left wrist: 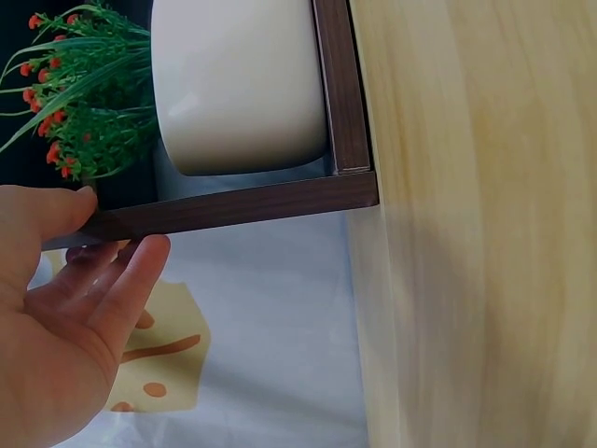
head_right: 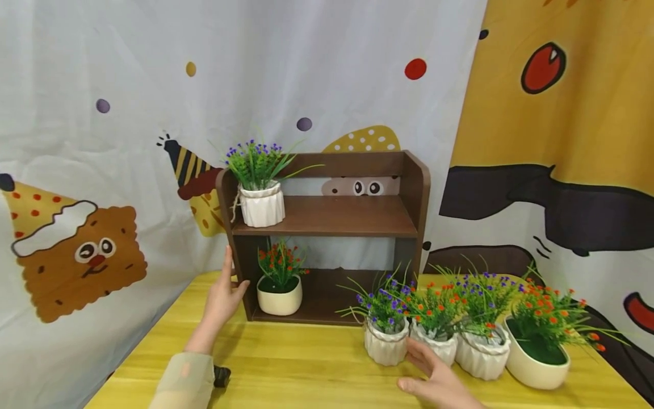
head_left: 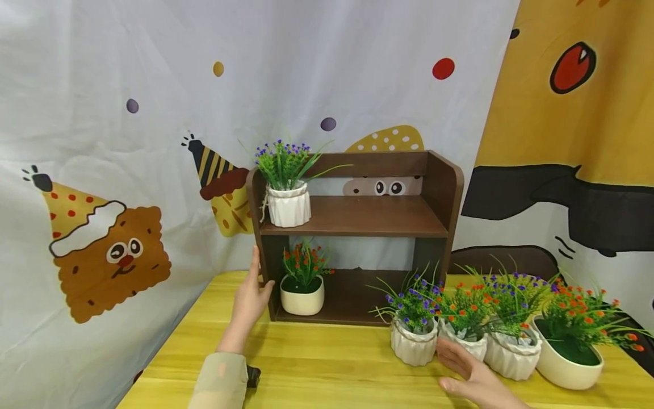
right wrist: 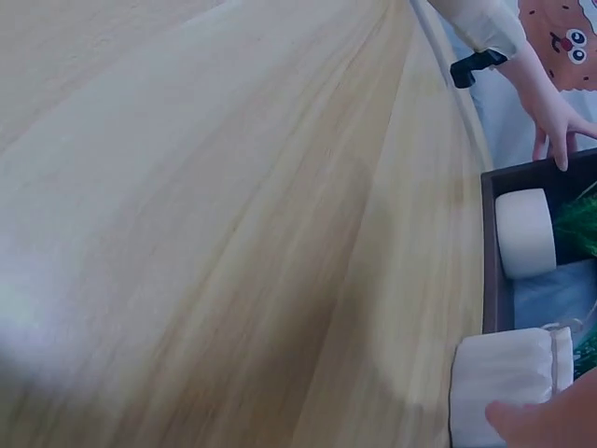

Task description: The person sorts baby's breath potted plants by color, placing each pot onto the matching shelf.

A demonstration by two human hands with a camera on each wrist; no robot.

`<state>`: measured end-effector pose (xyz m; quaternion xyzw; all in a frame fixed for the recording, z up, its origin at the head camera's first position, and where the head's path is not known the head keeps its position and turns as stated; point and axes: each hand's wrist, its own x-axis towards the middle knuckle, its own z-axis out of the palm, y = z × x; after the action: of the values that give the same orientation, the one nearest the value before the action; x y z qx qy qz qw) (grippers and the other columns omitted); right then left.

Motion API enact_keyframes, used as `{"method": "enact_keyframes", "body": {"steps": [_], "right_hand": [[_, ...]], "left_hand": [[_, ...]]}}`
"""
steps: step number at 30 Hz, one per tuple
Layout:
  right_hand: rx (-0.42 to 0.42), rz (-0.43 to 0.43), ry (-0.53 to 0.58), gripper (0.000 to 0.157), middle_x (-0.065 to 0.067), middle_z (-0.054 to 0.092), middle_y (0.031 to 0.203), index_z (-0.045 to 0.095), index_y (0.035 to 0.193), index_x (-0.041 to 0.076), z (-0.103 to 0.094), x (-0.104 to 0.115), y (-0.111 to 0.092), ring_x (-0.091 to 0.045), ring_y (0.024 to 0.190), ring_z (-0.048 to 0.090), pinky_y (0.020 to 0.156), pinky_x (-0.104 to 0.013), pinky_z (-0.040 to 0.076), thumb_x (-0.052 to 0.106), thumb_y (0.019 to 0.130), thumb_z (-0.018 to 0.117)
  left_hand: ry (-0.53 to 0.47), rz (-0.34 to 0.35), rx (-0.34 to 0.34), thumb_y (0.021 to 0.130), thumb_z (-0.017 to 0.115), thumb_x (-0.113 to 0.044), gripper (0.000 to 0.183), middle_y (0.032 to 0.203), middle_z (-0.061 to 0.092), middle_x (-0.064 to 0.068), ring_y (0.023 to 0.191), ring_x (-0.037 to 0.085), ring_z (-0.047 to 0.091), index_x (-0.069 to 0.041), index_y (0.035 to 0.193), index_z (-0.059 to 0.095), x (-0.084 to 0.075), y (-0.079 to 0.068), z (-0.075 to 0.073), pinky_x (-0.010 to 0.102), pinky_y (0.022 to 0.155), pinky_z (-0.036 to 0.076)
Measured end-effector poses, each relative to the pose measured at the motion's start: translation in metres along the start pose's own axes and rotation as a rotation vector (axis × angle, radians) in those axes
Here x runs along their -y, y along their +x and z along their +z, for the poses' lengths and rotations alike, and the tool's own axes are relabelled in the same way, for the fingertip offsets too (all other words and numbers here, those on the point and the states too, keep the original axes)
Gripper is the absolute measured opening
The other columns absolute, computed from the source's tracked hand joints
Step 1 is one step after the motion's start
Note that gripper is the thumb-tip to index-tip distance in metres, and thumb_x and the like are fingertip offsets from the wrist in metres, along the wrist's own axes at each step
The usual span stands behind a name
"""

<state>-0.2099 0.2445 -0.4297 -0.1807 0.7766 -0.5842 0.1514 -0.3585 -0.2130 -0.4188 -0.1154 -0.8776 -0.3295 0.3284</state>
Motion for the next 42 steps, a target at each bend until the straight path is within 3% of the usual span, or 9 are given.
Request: {"method": "enact_keyframes", "body": {"steps": [3, 7, 10, 16, 26, 32, 42], "right_hand": [[-0.057, 0.006, -0.062, 0.08, -0.047, 0.008, 0.144, 0.002, 0.141, -0.025, 0.004, 0.0, 0.002, -0.061, 0.129, 0.023, 0.089, -0.022, 0.046, 0.016, 0.099, 0.057], [-0.147, 0.023, -0.145, 0.083, -0.045, 0.01, 0.145, 0.005, 0.141, -0.025, 0.009, 0.0, 0.005, -0.058, 0.13, 0.023, 0.095, -0.034, 0.046, 0.014, 0.096, 0.062], [-0.208, 0.045, -0.163, 0.086, -0.042, 0.009, 0.146, 0.006, 0.142, -0.024, 0.013, 0.002, 0.009, -0.055, 0.132, 0.022, 0.1, -0.047, 0.039, 0.014, 0.093, 0.066], [-0.286, 0.114, -0.196, 0.096, -0.041, 0.01, 0.148, 0.008, 0.144, -0.021, 0.02, 0.004, 0.016, -0.052, 0.134, 0.022, 0.103, -0.053, 0.033, 0.021, 0.088, 0.073], [-0.325, 0.101, -0.238, 0.102, -0.042, 0.012, 0.147, 0.006, 0.145, -0.021, 0.025, -0.002, 0.024, -0.054, 0.133, 0.022, 0.102, -0.055, 0.034, 0.021, 0.085, 0.076], [-0.338, 0.1, -0.199, 0.104, -0.041, 0.009, 0.149, 0.003, 0.146, -0.019, 0.027, -0.001, 0.027, -0.053, 0.133, 0.02, 0.103, -0.055, 0.031, 0.02, 0.083, 0.077], [-0.364, 0.114, -0.178, 0.108, -0.042, 0.006, 0.149, -0.003, 0.147, -0.016, 0.033, -0.001, 0.034, -0.054, 0.135, 0.015, 0.104, -0.054, 0.028, 0.022, 0.084, 0.076]], "left_hand": [[-0.001, 0.005, 0.001, 0.088, 0.069, -0.003, 0.101, 0.123, 0.057, 0.033, 0.076, 0.037, 0.064, -0.027, 0.158, 0.001, 0.0, 0.0, 0.0, 0.05, 0.066, 0.051], [0.006, 0.004, 0.002, 0.088, 0.069, -0.004, 0.1, 0.122, 0.057, 0.033, 0.074, 0.035, 0.064, -0.025, 0.158, 0.001, 0.0, -0.001, 0.001, 0.049, 0.063, 0.05], [0.002, -0.004, 0.003, 0.088, 0.069, -0.005, 0.099, 0.126, 0.055, 0.032, 0.074, 0.035, 0.064, -0.026, 0.158, 0.001, 0.0, -0.001, 0.0, 0.049, 0.063, 0.05], [0.0, -0.011, 0.004, 0.088, 0.069, -0.005, 0.099, 0.129, 0.054, 0.032, 0.075, 0.035, 0.064, -0.027, 0.158, 0.001, -0.001, -0.001, 0.001, 0.05, 0.065, 0.05], [0.001, -0.02, 0.012, 0.089, 0.068, -0.005, 0.097, 0.132, 0.052, 0.031, 0.076, 0.035, 0.064, -0.023, 0.158, 0.003, -0.002, 0.0, 0.001, 0.05, 0.065, 0.05], [0.004, -0.021, 0.007, 0.09, 0.067, -0.005, 0.1, 0.133, 0.051, 0.031, 0.072, 0.034, 0.062, -0.028, 0.157, -0.002, -0.002, 0.0, -0.001, 0.048, 0.062, 0.048], [-0.002, -0.019, 0.006, 0.089, 0.068, -0.004, 0.098, 0.129, 0.053, 0.032, 0.077, 0.036, 0.063, -0.025, 0.158, 0.002, -0.004, 0.0, -0.001, 0.05, 0.065, 0.05]]}}
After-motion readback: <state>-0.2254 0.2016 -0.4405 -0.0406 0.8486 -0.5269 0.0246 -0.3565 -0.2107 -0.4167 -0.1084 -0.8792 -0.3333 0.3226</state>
